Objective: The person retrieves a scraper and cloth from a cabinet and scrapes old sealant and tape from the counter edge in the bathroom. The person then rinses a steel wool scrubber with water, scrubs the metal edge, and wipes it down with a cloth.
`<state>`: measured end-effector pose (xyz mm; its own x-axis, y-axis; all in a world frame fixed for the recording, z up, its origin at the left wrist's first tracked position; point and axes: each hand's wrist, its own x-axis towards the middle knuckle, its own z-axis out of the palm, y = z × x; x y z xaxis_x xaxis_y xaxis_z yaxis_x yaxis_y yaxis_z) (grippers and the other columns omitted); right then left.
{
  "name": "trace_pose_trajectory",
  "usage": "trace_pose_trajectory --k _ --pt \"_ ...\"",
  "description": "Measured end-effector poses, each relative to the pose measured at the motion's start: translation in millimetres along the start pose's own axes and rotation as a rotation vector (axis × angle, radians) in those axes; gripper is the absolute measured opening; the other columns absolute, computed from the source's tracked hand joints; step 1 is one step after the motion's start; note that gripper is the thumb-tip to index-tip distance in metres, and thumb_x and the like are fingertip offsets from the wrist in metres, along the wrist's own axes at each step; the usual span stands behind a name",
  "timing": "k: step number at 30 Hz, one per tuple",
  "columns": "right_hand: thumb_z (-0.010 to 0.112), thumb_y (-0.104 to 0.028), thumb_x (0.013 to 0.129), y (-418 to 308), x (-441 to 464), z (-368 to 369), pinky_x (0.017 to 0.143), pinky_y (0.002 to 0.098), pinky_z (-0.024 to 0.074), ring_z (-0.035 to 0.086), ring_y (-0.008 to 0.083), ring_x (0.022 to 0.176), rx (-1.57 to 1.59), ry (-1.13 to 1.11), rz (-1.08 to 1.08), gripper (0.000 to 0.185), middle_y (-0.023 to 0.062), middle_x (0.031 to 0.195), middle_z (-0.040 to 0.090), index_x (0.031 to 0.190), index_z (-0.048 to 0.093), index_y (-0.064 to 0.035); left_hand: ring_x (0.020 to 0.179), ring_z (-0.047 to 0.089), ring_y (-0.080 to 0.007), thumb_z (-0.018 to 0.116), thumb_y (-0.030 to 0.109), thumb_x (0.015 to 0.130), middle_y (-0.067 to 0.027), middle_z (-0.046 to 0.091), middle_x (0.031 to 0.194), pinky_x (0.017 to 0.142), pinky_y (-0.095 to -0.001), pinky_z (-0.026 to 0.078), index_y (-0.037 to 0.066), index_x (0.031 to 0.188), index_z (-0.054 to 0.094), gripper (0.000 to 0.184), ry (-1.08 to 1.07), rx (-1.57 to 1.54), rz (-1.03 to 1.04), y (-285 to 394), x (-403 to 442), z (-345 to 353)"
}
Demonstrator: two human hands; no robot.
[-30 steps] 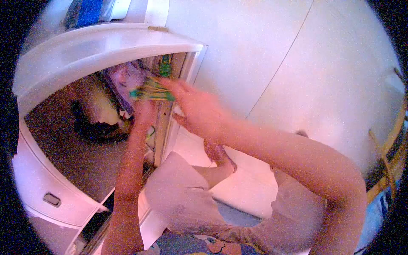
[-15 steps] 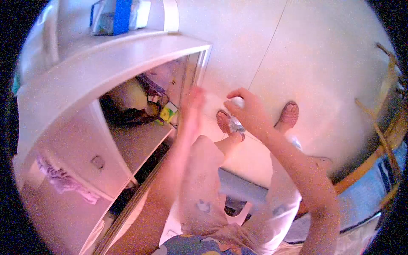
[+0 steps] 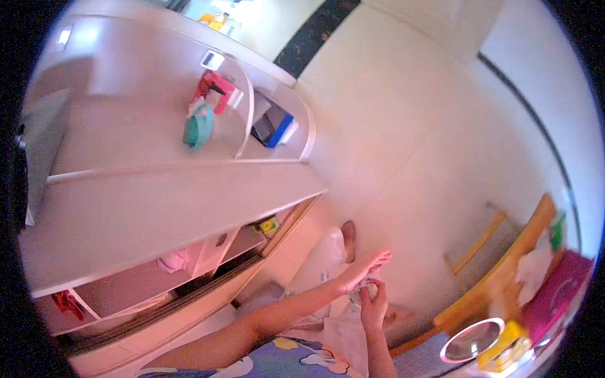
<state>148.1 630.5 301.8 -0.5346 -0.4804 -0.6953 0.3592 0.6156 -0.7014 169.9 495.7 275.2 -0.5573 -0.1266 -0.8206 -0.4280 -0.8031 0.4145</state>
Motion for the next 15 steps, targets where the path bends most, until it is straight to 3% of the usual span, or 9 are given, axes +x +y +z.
trace_pose_trajectory --k 3,4,7,10,15 --pt "0.06 -0.012 0.083 -71 38 -17 0.076 0.0335 0.0467 0.055 0.0199 0.083 0.091 0.101 0.076 0.026 0.009 0.091 0.059 0.106 0.054 -0.0028 0.127 0.039 -0.0172 0.043 0.036 0.097 -0.01 0.046 0.135 0.104 -0.0291 0.03 0.002 0.134 0.041 0.051 -0.058 -0.001 0.15 57 7 15" --pt "0.059 -0.011 0.082 -89 56 -26 0.078 0.0325 0.046 0.054 0.0192 0.086 0.073 0.108 0.079 0.028 0.009 0.095 0.058 0.108 0.053 -0.0019 0.122 0.044 -0.0162 0.045 0.034 0.096 -0.0085 0.051 0.13 0.1 -0.0271 0.034 0.003 0.128 0.049 0.045 -0.017 0.089 0.241 80 11 17" --pt "0.057 -0.009 0.081 -162 114 -32 0.082 0.031 0.0444 0.052 0.0186 0.092 0.02 0.108 -0.033 0.033 0.0097 0.102 0.055 0.113 0.051 -0.0013 0.111 0.053 -0.0166 0.048 0.037 0.095 -0.009 0.058 0.121 0.093 -0.0278 0.041 0.003 0.123 0.055 0.045 0.096 0.185 0.268 157 30 4" --pt "0.057 -0.009 0.08 -263 172 -29 0.086 0.0301 0.0426 0.05 0.0181 0.099 0.154 -0.064 -0.023 0.039 0.0096 0.109 0.052 0.117 0.048 -0.0011 0.093 0.06 -0.0178 0.051 0.036 0.092 -0.01 0.064 0.102 0.081 -0.0285 0.047 0.002 0.115 0.058 0.041 0.145 0.273 0.329 223 71 -6" --pt "0.054 -0.003 0.08 -393 250 -6 0.086 0.0282 0.0426 0.05 0.0166 0.1 -0.006 -0.217 -0.137 0.042 0.0092 0.11 0.052 0.121 0.046 -0.0012 0.075 0.06 -0.0192 0.052 0.027 0.09 -0.012 0.063 0.082 0.066 -0.0324 0.046 0.002 0.101 0.059 0.029 0.138 0.392 0.362 379 86 -11"
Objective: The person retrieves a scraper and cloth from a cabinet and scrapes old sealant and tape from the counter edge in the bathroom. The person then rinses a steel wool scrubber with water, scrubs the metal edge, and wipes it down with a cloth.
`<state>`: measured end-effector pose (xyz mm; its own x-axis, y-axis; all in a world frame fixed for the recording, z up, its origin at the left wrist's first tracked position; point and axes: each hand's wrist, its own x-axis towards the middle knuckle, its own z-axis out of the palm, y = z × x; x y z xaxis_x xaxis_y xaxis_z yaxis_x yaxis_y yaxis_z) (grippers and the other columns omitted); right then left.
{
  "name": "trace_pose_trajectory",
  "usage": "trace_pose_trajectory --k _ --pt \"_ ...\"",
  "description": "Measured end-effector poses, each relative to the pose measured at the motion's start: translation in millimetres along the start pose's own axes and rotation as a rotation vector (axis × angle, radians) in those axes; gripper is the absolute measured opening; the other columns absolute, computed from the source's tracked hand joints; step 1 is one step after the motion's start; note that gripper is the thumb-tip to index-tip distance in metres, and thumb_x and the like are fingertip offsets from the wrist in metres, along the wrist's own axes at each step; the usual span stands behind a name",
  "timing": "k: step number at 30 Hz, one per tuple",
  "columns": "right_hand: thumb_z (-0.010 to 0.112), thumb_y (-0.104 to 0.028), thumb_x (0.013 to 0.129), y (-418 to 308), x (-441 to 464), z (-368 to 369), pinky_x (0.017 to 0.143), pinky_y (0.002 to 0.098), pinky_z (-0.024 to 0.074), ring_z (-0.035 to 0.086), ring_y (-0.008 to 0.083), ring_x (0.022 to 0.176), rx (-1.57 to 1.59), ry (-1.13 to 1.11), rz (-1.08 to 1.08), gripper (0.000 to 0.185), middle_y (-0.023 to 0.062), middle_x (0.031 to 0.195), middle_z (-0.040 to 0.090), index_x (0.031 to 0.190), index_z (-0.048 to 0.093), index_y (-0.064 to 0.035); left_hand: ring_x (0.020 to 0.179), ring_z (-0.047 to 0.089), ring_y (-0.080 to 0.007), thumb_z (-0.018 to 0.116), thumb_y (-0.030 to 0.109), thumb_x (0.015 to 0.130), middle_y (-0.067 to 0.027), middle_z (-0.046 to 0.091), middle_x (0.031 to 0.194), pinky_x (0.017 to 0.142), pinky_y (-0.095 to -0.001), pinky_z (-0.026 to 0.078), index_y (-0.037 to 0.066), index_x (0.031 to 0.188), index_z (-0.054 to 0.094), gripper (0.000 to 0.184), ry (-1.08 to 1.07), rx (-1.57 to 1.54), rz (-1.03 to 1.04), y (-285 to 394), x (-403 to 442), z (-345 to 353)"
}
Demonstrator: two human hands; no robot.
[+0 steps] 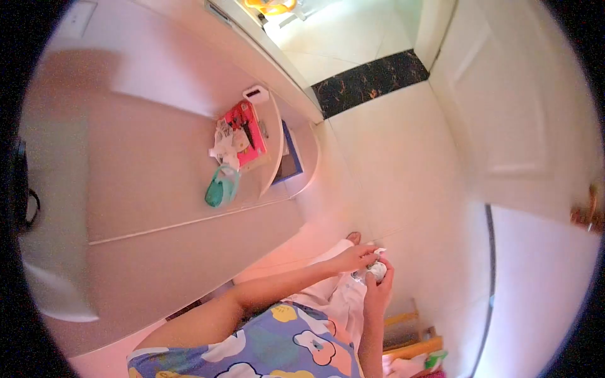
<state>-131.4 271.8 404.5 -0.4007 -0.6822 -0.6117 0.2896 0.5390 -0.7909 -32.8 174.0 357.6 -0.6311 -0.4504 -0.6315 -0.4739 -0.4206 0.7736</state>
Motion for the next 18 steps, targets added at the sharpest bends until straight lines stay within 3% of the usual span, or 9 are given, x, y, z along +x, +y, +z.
trace_pose_trajectory --k 4,7,10,11,16,18 --pt "0.057 -0.003 0.079 -82 79 -11 0.087 0.0306 0.0437 0.051 0.0197 0.101 -0.194 -0.076 0.021 0.044 0.0117 0.112 0.051 0.122 0.045 -0.0008 0.077 0.059 -0.0195 0.05 0.025 0.092 -0.0131 0.063 0.086 0.068 -0.0333 0.046 0.001 0.1 0.058 0.027 0.082 0.067 0.088 70 55 -34" --pt "0.058 -0.003 0.082 -150 155 -6 0.087 0.0299 0.0445 0.052 0.0195 0.102 -0.118 -0.161 0.017 0.045 0.0124 0.114 0.051 0.124 0.043 -0.0001 0.081 0.061 -0.0216 0.05 0.025 0.091 -0.0141 0.064 0.089 0.072 -0.033 0.048 0.002 0.102 0.058 0.026 0.085 0.151 0.052 135 93 -81" --pt "0.06 -0.004 0.082 -215 222 21 0.087 0.0288 0.0448 0.052 0.0195 0.104 -0.215 -0.218 -0.134 0.048 0.013 0.117 0.05 0.125 0.04 0.0001 0.08 0.063 -0.023 0.051 0.024 0.091 -0.0144 0.063 0.089 0.072 -0.0328 0.049 0.001 0.104 0.057 0.027 0.305 0.091 0.209 173 118 -131" --pt "0.062 -0.004 0.082 -233 245 29 0.088 0.0297 0.0452 0.051 0.0207 0.108 -0.255 -0.247 -0.145 0.048 0.0133 0.119 0.047 0.125 0.041 0.0003 0.081 0.063 -0.0225 0.053 0.023 0.091 -0.0141 0.064 0.091 0.073 -0.0322 0.049 0.001 0.107 0.056 0.028 0.314 0.078 0.174 189 124 -149" --pt "0.07 -0.015 0.078 -319 338 112 0.077 0.0295 0.0486 0.061 0.018 0.087 -0.466 -0.523 -0.207 0.044 0.0122 0.101 0.063 0.115 0.051 -0.0013 0.089 0.062 -0.0164 0.06 0.019 0.088 -0.0124 0.065 0.099 0.079 -0.0293 0.049 0.003 0.123 0.053 0.039 0.433 -0.196 0.053 243 124 -242" --pt "0.071 -0.016 0.077 -357 383 159 0.077 0.0301 0.0484 0.061 0.0187 0.088 -0.634 -0.635 -0.178 0.041 0.0115 0.099 0.063 0.112 0.053 -0.0021 0.086 0.063 -0.0174 0.06 0.019 0.087 -0.013 0.065 0.096 0.077 -0.0291 0.05 0.001 0.119 0.056 0.037 0.556 -0.285 0.087 259 140 -286"
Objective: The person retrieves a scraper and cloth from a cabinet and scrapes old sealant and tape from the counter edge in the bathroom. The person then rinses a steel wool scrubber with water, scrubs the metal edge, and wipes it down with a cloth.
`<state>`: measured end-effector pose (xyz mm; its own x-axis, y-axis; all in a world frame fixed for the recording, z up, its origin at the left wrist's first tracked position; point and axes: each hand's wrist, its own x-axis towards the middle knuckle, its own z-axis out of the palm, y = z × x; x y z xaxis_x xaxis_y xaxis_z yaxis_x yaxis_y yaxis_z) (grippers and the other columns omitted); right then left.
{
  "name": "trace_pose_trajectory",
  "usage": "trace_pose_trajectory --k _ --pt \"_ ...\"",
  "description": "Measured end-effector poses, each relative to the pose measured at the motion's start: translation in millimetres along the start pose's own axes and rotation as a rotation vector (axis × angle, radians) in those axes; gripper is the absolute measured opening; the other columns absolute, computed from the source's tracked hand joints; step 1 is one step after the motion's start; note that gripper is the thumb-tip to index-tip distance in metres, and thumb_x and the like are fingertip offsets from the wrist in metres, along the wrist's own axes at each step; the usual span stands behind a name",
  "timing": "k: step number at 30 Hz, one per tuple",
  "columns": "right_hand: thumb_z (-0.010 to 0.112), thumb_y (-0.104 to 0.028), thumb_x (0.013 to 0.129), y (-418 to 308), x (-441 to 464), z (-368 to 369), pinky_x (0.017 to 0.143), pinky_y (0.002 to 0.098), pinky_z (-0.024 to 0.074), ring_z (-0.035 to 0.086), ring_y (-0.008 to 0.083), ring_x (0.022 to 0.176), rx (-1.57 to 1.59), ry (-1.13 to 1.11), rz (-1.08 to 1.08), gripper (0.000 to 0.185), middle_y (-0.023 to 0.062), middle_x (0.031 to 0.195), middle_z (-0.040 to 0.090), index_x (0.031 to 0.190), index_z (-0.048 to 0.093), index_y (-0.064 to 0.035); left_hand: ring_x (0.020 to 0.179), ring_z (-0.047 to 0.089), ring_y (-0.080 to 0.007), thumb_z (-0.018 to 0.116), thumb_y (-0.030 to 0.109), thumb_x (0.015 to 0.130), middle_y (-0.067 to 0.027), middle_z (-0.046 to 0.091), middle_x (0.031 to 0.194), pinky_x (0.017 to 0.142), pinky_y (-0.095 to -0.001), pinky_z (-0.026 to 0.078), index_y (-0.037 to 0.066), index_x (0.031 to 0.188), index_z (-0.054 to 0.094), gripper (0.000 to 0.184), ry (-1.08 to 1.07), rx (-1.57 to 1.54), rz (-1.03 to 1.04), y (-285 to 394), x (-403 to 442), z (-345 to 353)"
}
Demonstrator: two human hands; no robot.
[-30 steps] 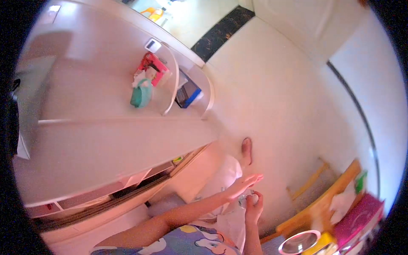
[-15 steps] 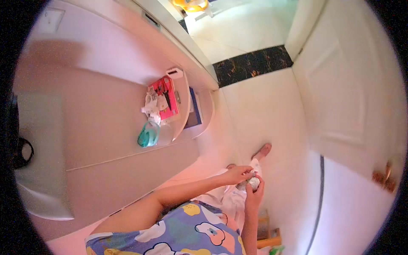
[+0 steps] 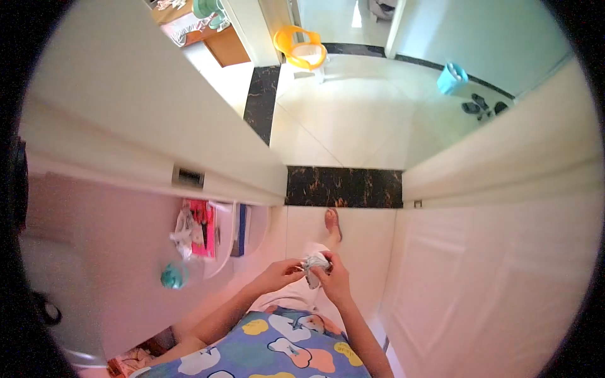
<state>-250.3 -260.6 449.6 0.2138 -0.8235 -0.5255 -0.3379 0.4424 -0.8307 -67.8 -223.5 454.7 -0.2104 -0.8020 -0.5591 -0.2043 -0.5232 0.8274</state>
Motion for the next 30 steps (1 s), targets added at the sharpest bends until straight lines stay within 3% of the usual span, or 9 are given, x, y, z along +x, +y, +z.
trace_pose_trajectory --k 6,12,14,18,19,20,22,26,30 --pt "0.073 -0.015 0.076 -110 157 -5 0.077 0.0308 0.0487 0.062 0.0199 0.088 -0.125 -0.157 -0.201 0.04 0.0111 0.096 0.063 0.11 0.054 -0.0038 0.088 0.061 -0.0155 0.059 0.013 0.087 -0.0122 0.064 0.102 0.079 -0.0272 0.048 0.0 0.119 0.056 0.034 0.188 -0.016 0.061 76 103 -91" --pt "0.069 -0.006 0.078 -228 304 0 0.075 0.0246 0.048 0.058 0.011 0.085 -0.165 -0.269 -0.222 0.036 0.0047 0.098 0.062 0.111 0.054 -0.003 0.087 0.061 -0.0196 0.057 0.012 0.086 -0.0121 0.063 0.1 0.077 -0.0288 0.049 -0.001 0.114 0.058 0.03 0.436 0.016 0.167 162 199 -189" --pt "0.072 -0.013 0.076 -249 359 12 0.07 0.027 0.0478 0.059 0.0152 0.077 -0.104 -0.292 -0.249 0.037 0.0076 0.09 0.064 0.109 0.057 -0.0046 0.087 0.061 -0.0197 0.057 0.012 0.086 -0.0124 0.063 0.101 0.077 -0.0288 0.049 0.0 0.114 0.058 0.03 0.503 0.0 0.18 170 235 -225" --pt "0.072 -0.015 0.076 -312 477 37 0.068 0.0279 0.0476 0.058 0.015 0.075 -0.261 -0.438 -0.366 0.036 0.0086 0.092 0.064 0.107 0.058 -0.0042 0.082 0.062 -0.0211 0.057 0.01 0.085 -0.0138 0.063 0.097 0.074 -0.0286 0.049 -0.001 0.111 0.059 0.028 0.721 -0.096 0.114 212 292 -298" --pt "0.072 -0.015 0.077 -331 504 49 0.068 0.0282 0.0476 0.058 0.015 0.075 -0.324 -0.478 -0.423 0.036 0.0087 0.092 0.064 0.107 0.058 -0.0041 0.084 0.063 -0.0271 0.056 0.01 0.085 -0.0168 0.063 0.098 0.076 -0.0317 0.049 -0.003 0.109 0.059 0.027 0.741 -0.143 0.001 236 296 -322" --pt "0.072 -0.016 0.077 -347 521 62 0.067 0.0284 0.0475 0.057 0.015 0.074 -0.368 -0.505 -0.486 0.035 0.0089 0.091 0.064 0.107 0.058 -0.004 0.084 0.063 -0.0267 0.056 0.009 0.085 -0.0168 0.063 0.099 0.075 -0.0313 0.05 -0.003 0.109 0.059 0.027 0.818 -0.173 0.03 243 300 -332" --pt "0.072 -0.017 0.078 -410 554 99 0.07 0.0291 0.0482 0.059 0.0158 0.079 -0.346 -0.664 -0.367 0.035 0.0098 0.092 0.064 0.107 0.057 -0.0041 0.085 0.063 -0.026 0.056 0.009 0.085 -0.0169 0.063 0.1 0.075 -0.0307 0.05 -0.003 0.108 0.059 0.026 0.977 -0.223 0.099 257 313 -379" --pt "0.071 -0.019 0.078 -490 598 183 0.075 0.0296 0.0486 0.061 0.0169 0.085 -0.478 -0.938 -0.421 0.037 0.01 0.094 0.064 0.109 0.056 -0.0048 0.087 0.063 -0.0257 0.057 0.008 0.085 -0.0157 0.063 0.102 0.075 -0.0299 0.05 -0.002 0.109 0.06 0.027 1.218 -0.375 0.055 262 311 -454" --pt "0.071 -0.019 0.079 -530 648 291 0.076 0.0314 0.0487 0.063 0.022 0.087 -0.539 -1.178 -0.538 0.037 0.0117 0.096 0.063 0.11 0.055 -0.0045 0.082 0.064 -0.0199 0.057 0.007 0.085 -0.0138 0.063 0.097 0.075 -0.0298 0.051 -0.002 0.111 0.059 0.028 1.359 -0.51 -0.145 251 310 -543"
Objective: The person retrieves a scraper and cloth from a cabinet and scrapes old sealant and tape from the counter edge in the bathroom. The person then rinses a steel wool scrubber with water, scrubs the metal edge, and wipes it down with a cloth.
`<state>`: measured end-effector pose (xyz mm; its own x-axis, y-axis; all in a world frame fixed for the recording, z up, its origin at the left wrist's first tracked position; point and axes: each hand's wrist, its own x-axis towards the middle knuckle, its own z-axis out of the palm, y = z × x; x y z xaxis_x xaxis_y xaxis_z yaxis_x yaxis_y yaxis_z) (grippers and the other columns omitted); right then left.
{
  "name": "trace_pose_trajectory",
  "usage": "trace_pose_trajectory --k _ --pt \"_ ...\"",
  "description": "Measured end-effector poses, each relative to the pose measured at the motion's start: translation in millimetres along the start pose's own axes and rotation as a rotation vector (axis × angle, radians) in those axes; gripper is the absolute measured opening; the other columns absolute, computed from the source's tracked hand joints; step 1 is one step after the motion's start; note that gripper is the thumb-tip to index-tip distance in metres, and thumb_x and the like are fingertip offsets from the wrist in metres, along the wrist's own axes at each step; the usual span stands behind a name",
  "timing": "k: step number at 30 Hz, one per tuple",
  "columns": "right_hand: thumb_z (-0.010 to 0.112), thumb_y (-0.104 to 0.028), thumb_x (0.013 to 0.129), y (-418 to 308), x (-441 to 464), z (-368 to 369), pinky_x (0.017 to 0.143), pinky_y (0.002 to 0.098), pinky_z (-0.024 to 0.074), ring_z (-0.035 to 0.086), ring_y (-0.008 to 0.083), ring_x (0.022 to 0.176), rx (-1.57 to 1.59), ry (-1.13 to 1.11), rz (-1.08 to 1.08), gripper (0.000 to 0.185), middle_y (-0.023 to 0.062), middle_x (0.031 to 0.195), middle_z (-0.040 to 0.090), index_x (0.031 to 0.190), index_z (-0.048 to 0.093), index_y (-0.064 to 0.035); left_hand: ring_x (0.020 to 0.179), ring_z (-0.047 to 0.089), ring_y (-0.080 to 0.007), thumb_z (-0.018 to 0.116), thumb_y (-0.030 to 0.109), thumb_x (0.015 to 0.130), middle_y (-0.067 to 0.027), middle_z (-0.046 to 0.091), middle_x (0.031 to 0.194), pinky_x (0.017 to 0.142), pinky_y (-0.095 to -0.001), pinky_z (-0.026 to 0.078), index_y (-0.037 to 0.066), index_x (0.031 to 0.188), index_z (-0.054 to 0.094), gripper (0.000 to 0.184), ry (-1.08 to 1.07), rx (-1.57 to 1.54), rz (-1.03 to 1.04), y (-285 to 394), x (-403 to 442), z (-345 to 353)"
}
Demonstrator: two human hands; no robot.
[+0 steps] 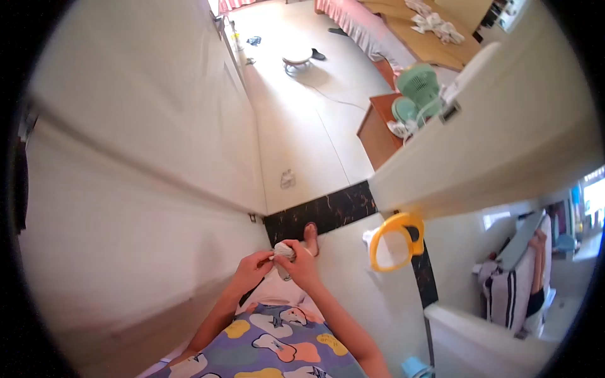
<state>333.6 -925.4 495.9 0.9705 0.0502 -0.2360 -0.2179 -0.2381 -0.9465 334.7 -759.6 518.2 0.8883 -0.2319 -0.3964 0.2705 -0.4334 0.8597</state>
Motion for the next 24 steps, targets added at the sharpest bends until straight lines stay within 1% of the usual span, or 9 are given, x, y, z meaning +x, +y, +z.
trace_pose_trajectory --k 3,4,5,6,10,12,14,18,24 --pt "0.071 -0.019 0.078 -20 87 -14 0.077 0.0328 0.0486 0.063 0.0249 0.089 -0.176 -0.015 -0.226 0.038 0.0134 0.1 0.063 0.109 0.056 -0.0036 0.079 0.063 -0.0147 0.059 0.007 0.084 -0.0114 0.066 0.089 0.071 -0.0264 0.05 -0.002 0.11 0.06 0.027 0.104 -0.115 -0.047 1 65 -13" --pt "0.072 -0.021 0.077 -25 126 -22 0.077 0.0328 0.0486 0.063 0.0261 0.09 -0.037 -0.115 -0.081 0.039 0.0135 0.101 0.063 0.108 0.057 -0.0044 0.078 0.063 -0.014 0.059 0.007 0.084 -0.011 0.066 0.087 0.07 -0.0258 0.049 -0.002 0.109 0.061 0.026 0.138 -0.137 -0.046 14 110 -26" --pt "0.071 -0.023 0.077 -32 160 -33 0.077 0.0331 0.0487 0.063 0.0265 0.09 -0.041 -0.134 -0.068 0.039 0.0132 0.101 0.063 0.109 0.058 -0.0054 0.081 0.058 -0.0082 0.06 0.007 0.085 -0.0037 0.065 0.09 0.073 -0.0252 0.048 -0.001 0.107 0.062 0.023 0.099 -0.125 -0.167 46 139 -40" --pt "0.071 -0.024 0.077 -41 188 -47 0.078 0.0333 0.0487 0.063 0.0269 0.09 -0.048 -0.168 -0.046 0.039 0.0129 0.102 0.063 0.109 0.058 -0.0063 0.081 0.058 -0.0079 0.058 0.005 0.086 -0.0028 0.065 0.086 0.074 -0.024 0.048 -0.002 0.104 0.062 0.02 0.101 -0.175 -0.073 38 169 -44" --pt "0.07 -0.025 0.078 -91 285 -88 0.081 0.0344 0.0483 0.063 0.0267 0.092 -0.086 -0.226 -0.008 0.038 0.0125 0.104 0.063 0.11 0.059 -0.0073 0.083 0.057 -0.0074 0.056 0.004 0.088 -0.003 0.063 0.091 0.074 -0.0226 0.048 -0.002 0.107 0.061 0.019 0.108 -0.264 0.047 96 253 -69" --pt "0.07 -0.024 0.078 -92 346 -103 0.081 0.0327 0.0488 0.063 0.0234 0.092 -0.054 -0.213 0.015 0.038 0.0113 0.103 0.063 0.11 0.059 -0.0073 0.085 0.058 -0.0089 0.058 0.007 0.089 -0.0041 0.063 0.093 0.075 -0.0232 0.049 -0.002 0.107 0.06 0.02 0.087 -0.339 0.008 120 314 -81" --pt "0.069 -0.023 0.08 -88 402 -109 0.079 0.0308 0.0492 0.063 0.0201 0.091 0.064 -0.215 0.08 0.037 0.0107 0.101 0.064 0.111 0.058 -0.0061 0.085 0.059 -0.0103 0.059 0.008 0.089 -0.0046 0.062 0.094 0.075 -0.0241 0.049 -0.002 0.106 0.061 0.02 0.099 -0.143 0.071 144 372 -100" --pt "0.068 -0.021 0.081 -79 545 -125 0.076 0.0295 0.0498 0.063 0.0188 0.088 -0.005 -0.143 -0.024 0.037 0.0126 0.098 0.064 0.111 0.057 -0.0023 0.085 0.059 -0.0116 0.059 0.008 0.088 -0.006 0.061 0.097 0.075 -0.0245 0.049 -0.001 0.106 0.061 0.02 0.091 -0.14 0.047 166 503 -127" --pt "0.068 -0.022 0.08 -171 738 -149 0.077 0.0311 0.0494 0.062 0.0198 0.088 -0.04 -0.304 -0.037 0.037 0.0122 0.097 0.064 0.109 0.058 -0.0022 0.086 0.058 -0.0115 0.06 0.009 0.087 -0.0071 0.06 0.1 0.074 -0.023 0.048 -0.001 0.109 0.059 0.024 0.23 -0.094 0.071 251 647 -219"
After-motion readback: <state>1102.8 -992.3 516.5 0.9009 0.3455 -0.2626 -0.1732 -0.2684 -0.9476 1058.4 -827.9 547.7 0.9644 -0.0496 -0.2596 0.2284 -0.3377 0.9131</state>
